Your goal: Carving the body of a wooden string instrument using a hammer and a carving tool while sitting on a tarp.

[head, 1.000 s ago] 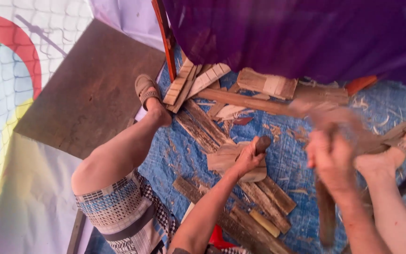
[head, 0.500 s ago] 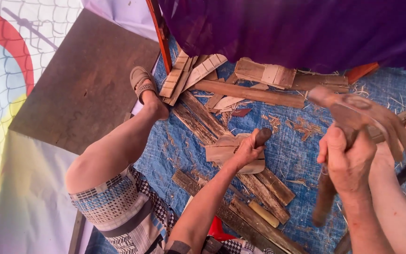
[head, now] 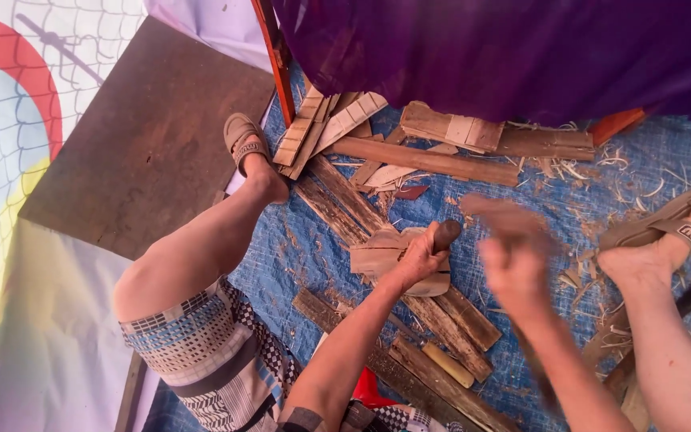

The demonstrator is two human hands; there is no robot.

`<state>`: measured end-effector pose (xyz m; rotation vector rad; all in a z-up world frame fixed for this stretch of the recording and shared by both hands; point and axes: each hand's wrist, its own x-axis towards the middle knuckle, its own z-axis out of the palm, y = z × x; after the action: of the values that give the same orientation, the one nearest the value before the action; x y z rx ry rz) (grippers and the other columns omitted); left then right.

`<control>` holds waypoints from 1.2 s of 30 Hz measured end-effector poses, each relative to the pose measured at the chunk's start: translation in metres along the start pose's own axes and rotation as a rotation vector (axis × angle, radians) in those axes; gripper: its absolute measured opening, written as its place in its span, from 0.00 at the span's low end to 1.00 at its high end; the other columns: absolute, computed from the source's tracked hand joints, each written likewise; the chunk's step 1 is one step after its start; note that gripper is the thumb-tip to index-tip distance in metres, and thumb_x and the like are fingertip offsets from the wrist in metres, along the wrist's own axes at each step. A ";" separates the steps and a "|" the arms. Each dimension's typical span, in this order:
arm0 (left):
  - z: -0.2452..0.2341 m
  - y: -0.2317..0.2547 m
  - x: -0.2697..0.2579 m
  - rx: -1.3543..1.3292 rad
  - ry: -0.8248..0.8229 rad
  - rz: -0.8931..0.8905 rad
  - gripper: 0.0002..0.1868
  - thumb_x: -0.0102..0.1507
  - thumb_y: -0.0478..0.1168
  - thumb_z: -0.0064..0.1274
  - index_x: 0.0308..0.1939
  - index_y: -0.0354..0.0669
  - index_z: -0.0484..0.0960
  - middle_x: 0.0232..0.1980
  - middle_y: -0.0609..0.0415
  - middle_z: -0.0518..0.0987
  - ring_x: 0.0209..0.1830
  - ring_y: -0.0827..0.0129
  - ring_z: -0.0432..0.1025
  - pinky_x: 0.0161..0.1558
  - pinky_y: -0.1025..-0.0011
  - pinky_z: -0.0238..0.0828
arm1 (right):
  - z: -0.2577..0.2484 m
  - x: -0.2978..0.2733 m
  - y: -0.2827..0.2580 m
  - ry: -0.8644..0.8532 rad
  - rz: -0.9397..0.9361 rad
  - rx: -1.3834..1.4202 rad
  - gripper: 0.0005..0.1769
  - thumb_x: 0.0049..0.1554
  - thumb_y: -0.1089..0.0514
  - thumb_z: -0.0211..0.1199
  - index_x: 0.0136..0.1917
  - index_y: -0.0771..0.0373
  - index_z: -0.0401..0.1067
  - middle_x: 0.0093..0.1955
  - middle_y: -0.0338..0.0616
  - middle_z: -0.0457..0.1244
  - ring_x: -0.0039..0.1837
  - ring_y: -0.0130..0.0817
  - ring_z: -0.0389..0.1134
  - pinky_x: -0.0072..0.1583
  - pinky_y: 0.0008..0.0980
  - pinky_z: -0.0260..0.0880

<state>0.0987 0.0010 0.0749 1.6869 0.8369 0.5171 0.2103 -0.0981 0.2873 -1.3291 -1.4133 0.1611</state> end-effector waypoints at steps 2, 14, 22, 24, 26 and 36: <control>-0.010 0.019 -0.003 -0.021 0.002 -0.001 0.18 0.59 0.38 0.55 0.47 0.47 0.64 0.39 0.29 0.78 0.48 0.28 0.73 0.46 0.38 0.68 | 0.016 -0.001 -0.011 -0.371 0.519 -0.364 0.24 0.64 0.48 0.56 0.70 0.57 0.69 0.61 0.62 0.67 0.43 0.68 0.71 0.38 0.66 0.75; -0.041 0.041 -0.033 0.021 -0.024 -0.012 0.17 0.56 0.37 0.60 0.45 0.53 0.70 0.39 0.46 0.79 0.50 0.46 0.76 0.47 0.50 0.70 | -0.016 -0.216 0.188 -0.243 1.052 -0.803 0.22 0.67 0.41 0.54 0.60 0.61 0.62 0.43 0.65 0.70 0.45 0.64 0.75 0.48 0.61 0.73; -0.053 -0.045 -0.025 0.492 -0.060 -0.122 0.46 0.55 0.37 0.64 0.73 0.56 0.58 0.75 0.50 0.57 0.73 0.49 0.48 0.72 0.44 0.48 | 0.008 -0.148 0.144 -0.343 1.224 -0.667 0.43 0.51 0.41 0.68 0.71 0.61 0.55 0.68 0.53 0.54 0.67 0.51 0.57 0.62 0.58 0.61; -0.049 -0.080 -0.028 0.681 -0.113 -0.322 0.55 0.56 0.45 0.65 0.81 0.63 0.47 0.85 0.50 0.39 0.83 0.45 0.25 0.75 0.33 0.26 | 0.011 -0.069 0.080 -0.237 1.211 -0.433 0.60 0.48 0.38 0.66 0.83 0.59 0.40 0.84 0.56 0.40 0.82 0.53 0.41 0.76 0.64 0.48; -0.039 -0.125 -0.033 0.825 -0.088 -0.191 0.65 0.46 0.63 0.71 0.80 0.63 0.50 0.85 0.48 0.40 0.83 0.40 0.28 0.71 0.24 0.27 | 0.026 -0.007 0.030 -0.159 1.073 0.206 0.67 0.35 0.22 0.52 0.82 0.43 0.37 0.85 0.50 0.41 0.82 0.52 0.44 0.72 0.65 0.53; -0.028 -0.117 -0.047 0.920 -0.123 -0.254 0.64 0.50 0.66 0.67 0.82 0.65 0.45 0.86 0.49 0.32 0.82 0.41 0.22 0.73 0.30 0.20 | 0.061 -0.102 0.020 -0.013 0.474 -0.334 0.05 0.54 0.69 0.65 0.45 0.67 0.72 0.36 0.41 0.70 0.30 0.30 0.65 0.33 0.30 0.63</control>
<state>0.0176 -0.0020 -0.0259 2.3467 1.2841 -0.2023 0.1494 -0.1341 0.1901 -1.9329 -1.1454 0.2545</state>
